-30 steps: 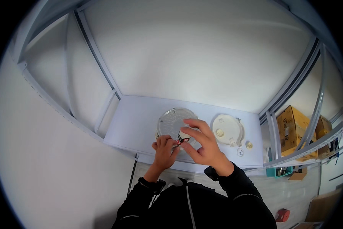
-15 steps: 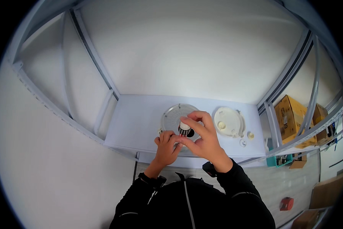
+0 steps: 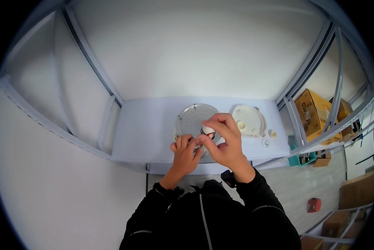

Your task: The person assembles a white cylindrical appliance on a workbench. They use a screwdriver to tighten screws on the base and then attach a perforated metal lid, securing it with additional screws.

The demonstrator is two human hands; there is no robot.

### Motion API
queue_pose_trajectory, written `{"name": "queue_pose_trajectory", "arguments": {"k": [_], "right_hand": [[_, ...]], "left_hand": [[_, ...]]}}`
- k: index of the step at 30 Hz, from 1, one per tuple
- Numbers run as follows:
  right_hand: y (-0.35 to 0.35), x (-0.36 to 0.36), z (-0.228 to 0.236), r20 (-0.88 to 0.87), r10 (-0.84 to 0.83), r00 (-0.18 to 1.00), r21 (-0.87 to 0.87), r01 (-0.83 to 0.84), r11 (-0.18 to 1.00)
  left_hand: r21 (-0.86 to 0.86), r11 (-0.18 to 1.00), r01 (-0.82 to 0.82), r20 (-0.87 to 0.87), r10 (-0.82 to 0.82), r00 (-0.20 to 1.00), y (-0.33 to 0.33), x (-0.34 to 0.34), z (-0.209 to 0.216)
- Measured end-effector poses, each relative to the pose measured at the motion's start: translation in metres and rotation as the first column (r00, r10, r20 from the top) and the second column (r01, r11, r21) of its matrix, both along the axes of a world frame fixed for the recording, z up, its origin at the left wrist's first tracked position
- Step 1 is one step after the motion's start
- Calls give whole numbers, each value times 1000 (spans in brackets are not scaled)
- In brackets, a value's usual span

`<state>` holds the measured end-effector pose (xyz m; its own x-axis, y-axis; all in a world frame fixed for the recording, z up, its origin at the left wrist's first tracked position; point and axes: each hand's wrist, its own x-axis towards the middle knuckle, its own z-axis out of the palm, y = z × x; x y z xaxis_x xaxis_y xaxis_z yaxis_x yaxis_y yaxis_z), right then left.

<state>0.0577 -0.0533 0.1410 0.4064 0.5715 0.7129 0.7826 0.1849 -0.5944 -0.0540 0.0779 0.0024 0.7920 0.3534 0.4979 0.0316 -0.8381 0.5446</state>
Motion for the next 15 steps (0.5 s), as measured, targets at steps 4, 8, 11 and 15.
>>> {"name": "queue_pose_trajectory", "arguments": {"k": [4, 8, 11, 15], "right_hand": [[7, -5, 9, 25, 38, 999, 81, -40, 996], [3, -5, 2, 103, -10, 995, 34, 7, 999], [0, -3, -2, 48, 2, 999, 18, -3, 1000], [2, -5, 9, 23, 15, 1000, 37, -16, 999]], "left_hand": [[14, 1000, -7, 23, 7, 1000, 1, 1, -2], [28, 1000, -3, 49, 2, 999, 2, 1, -5], [5, 1000, -2, 40, 2, 999, 1, 1, -1], [-13, 1000, -2, 32, 2, 999, 2, 2, -4]]}}
